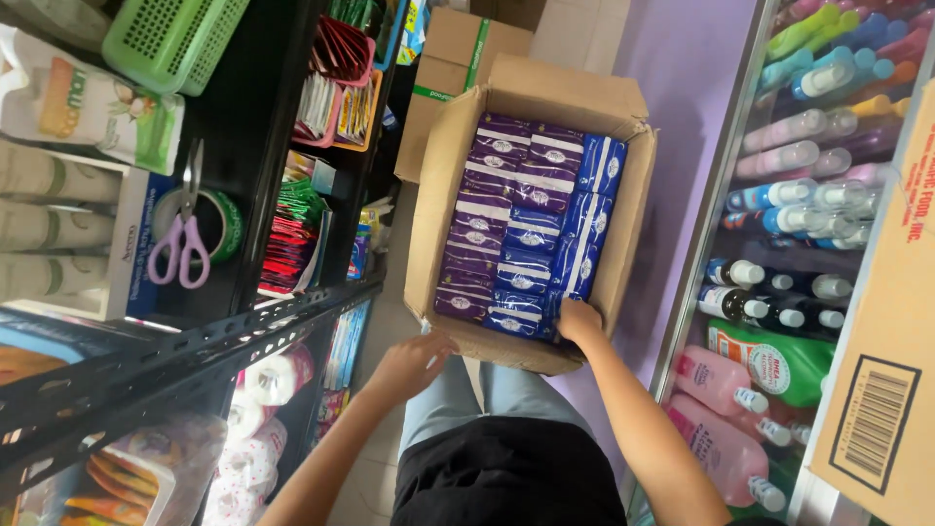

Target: Take packs of feminine hygiene products from a box and place them neatly on a store shelf.

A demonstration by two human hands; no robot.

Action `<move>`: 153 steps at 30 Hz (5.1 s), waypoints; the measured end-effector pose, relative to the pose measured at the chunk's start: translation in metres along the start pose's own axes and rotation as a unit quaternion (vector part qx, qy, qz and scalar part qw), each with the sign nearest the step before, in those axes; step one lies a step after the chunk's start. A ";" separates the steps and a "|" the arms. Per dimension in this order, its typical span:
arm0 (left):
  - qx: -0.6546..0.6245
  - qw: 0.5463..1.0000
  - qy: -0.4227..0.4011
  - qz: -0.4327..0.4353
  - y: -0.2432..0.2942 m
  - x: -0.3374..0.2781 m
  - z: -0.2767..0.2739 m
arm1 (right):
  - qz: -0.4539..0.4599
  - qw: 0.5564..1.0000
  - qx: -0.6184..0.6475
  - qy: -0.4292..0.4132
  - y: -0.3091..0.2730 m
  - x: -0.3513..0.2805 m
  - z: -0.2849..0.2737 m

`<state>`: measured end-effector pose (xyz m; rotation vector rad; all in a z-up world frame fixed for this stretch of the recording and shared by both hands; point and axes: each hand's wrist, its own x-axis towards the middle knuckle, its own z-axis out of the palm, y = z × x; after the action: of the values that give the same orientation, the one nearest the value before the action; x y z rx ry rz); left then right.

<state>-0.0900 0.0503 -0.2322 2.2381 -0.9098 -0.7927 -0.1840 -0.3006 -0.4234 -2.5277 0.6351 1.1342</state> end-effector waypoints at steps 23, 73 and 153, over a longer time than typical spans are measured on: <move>-0.126 0.968 0.174 0.132 0.074 0.076 0.059 | -0.195 0.929 0.310 -0.055 -0.040 -0.167 -0.190; -0.724 0.555 0.409 0.035 0.021 -0.164 0.051 | -0.495 0.403 0.766 -0.081 -0.128 -0.259 -0.189; 0.254 0.658 0.677 -0.212 0.231 -0.744 -0.183 | -0.895 0.312 -0.223 0.230 -0.671 -0.741 -0.218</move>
<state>-0.4920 0.5258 0.2706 2.5944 0.2214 1.1437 -0.1456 0.3805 0.3389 -1.7083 -2.2127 -0.4683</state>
